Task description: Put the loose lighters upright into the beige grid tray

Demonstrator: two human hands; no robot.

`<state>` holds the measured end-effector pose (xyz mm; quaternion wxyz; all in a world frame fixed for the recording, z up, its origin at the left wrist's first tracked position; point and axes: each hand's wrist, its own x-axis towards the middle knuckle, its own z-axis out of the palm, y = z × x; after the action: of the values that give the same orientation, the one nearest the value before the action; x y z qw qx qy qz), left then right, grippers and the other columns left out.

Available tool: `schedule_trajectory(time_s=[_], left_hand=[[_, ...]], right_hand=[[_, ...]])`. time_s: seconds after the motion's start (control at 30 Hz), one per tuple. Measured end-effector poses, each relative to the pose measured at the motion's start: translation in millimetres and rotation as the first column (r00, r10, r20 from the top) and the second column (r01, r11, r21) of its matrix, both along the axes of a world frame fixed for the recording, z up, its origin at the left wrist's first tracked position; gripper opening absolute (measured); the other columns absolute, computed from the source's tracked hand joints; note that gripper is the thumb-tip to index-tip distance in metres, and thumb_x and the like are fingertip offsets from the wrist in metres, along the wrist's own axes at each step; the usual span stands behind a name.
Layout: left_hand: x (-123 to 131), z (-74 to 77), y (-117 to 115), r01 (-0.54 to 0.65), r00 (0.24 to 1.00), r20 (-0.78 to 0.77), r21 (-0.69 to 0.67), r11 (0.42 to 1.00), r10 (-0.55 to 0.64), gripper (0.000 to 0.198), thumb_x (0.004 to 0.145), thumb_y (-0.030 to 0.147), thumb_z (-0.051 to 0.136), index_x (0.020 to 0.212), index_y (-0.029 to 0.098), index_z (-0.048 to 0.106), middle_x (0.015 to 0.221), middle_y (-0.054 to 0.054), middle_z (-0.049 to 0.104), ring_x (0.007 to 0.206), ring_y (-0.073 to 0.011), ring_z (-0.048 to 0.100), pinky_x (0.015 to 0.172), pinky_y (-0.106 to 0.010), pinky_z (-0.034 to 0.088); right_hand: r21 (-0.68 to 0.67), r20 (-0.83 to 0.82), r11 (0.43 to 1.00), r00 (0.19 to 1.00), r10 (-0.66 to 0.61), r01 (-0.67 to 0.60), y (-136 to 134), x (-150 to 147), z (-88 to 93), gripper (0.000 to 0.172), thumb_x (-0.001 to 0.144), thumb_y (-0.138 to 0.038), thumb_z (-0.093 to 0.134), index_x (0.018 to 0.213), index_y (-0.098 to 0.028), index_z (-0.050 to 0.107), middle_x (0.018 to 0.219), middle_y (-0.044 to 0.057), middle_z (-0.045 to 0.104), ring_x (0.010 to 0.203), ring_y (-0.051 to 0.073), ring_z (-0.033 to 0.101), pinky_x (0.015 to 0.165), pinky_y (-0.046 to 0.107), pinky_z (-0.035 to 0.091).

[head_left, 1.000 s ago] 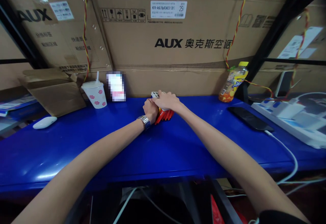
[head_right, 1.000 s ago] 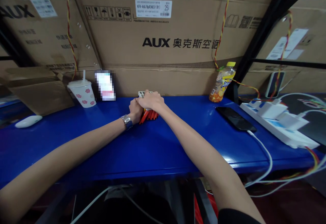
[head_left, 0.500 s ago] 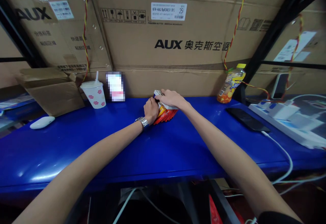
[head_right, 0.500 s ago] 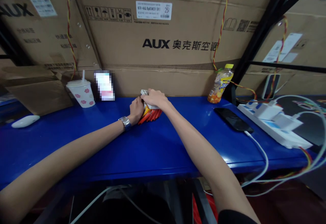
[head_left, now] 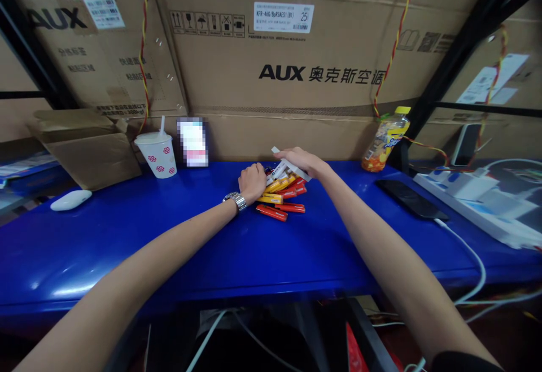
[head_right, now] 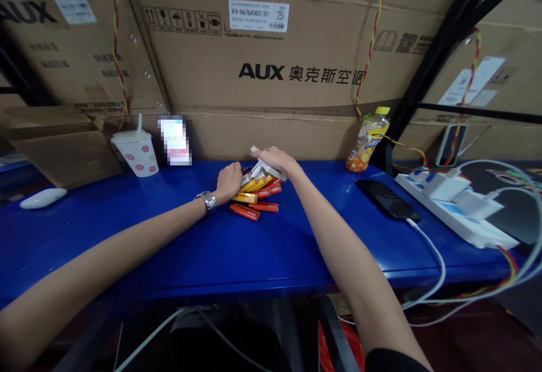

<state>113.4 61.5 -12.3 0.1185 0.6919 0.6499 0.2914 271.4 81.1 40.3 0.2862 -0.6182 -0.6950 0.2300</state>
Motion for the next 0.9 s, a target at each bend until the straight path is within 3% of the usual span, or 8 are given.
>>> schedule_trajectory(time_s=[0.2, 0.27, 0.37, 0.6, 0.77, 0.9], left_hand=[[-5.7, 3.3, -2.6, 0.003, 0.998, -0.069, 0.019, 1.000, -0.002, 0.051, 0.100, 0.030, 0.017, 0.099, 0.016, 0.065, 0.115, -0.015, 0.069, 0.108, -0.0278, 0.063, 0.089, -0.038, 0.044], [-9.0, 3.8, -3.8, 0.013, 0.996, -0.094, 0.026, 1.000, -0.010, 0.050, 0.099, 0.030, 0.017, 0.097, 0.016, 0.065, 0.113, -0.015, 0.070, 0.106, -0.0274, 0.064, 0.088, -0.037, 0.044], [-14.3, 4.5, -5.7, 0.036, 0.991, -0.132, 0.046, 0.998, -0.030, 0.048, 0.099, 0.030, 0.019, 0.095, 0.016, 0.065, 0.108, -0.015, 0.071, 0.103, -0.0270, 0.065, 0.086, -0.037, 0.045], [-23.5, 7.2, -9.1, 0.090, 0.973, -0.224, 0.136, 0.987, -0.058, 0.044, 0.100, 0.028, 0.022, 0.090, 0.015, 0.063, 0.101, -0.014, 0.071, 0.101, -0.0258, 0.064, 0.095, -0.039, 0.040], [-29.0, 5.5, -14.4, 0.264, 0.933, -0.317, 0.281, 0.922, -0.171, 0.039, 0.100, 0.026, 0.026, 0.085, 0.016, 0.060, 0.094, -0.011, 0.071, 0.094, -0.0227, 0.063, 0.094, -0.039, 0.039], [-31.0, 4.8, -23.2, 0.477, 0.859, -0.372, 0.331, 0.815, -0.352, 0.037, 0.100, 0.027, 0.027, 0.092, 0.015, 0.061, 0.097, -0.011, 0.069, 0.093, -0.0221, 0.061, 0.091, -0.038, 0.042]], right_hand=[[-0.194, -0.251, 0.980, 0.964, -0.085, 0.035, -1.6, 9.8, -2.7, 0.032, 0.080, -0.049, 0.059, 0.074, -0.018, 0.063, 0.074, 0.010, 0.069, 0.058, 0.022, 0.063, 0.053, 0.035, 0.049], [-0.215, -0.267, 0.975, 0.958, -0.106, 0.048, -3.9, 11.3, -1.4, 0.031, 0.080, -0.047, 0.060, 0.071, -0.017, 0.061, 0.073, 0.011, 0.069, 0.055, 0.020, 0.061, 0.050, 0.033, 0.047], [-0.202, -0.191, 0.976, 0.974, -0.123, 0.084, -6.3, 13.5, 1.2, 0.033, 0.081, -0.047, 0.060, 0.074, -0.016, 0.063, 0.074, 0.011, 0.068, 0.055, 0.019, 0.060, 0.050, 0.031, 0.045], [-0.088, 0.111, 0.991, 0.990, -0.087, 0.097, -9.5, 16.6, 8.1, 0.043, 0.083, -0.050, 0.054, 0.109, -0.018, 0.069, 0.099, 0.011, 0.071, 0.082, 0.024, 0.064, 0.065, 0.031, 0.048], [-0.051, 0.120, 0.994, 0.988, -0.093, 0.099, -9.7, 19.4, 10.2, 0.044, 0.083, -0.051, 0.053, 0.108, -0.018, 0.069, 0.094, 0.012, 0.071, 0.079, 0.024, 0.065, 0.068, 0.033, 0.048], [-0.017, 0.020, 0.993, 0.993, -0.118, 0.118, -8.2, 23.3, 10.1, 0.045, 0.084, -0.052, 0.052, 0.112, -0.019, 0.066, 0.086, 0.011, 0.069, 0.070, 0.023, 0.063, 0.066, 0.035, 0.049]])
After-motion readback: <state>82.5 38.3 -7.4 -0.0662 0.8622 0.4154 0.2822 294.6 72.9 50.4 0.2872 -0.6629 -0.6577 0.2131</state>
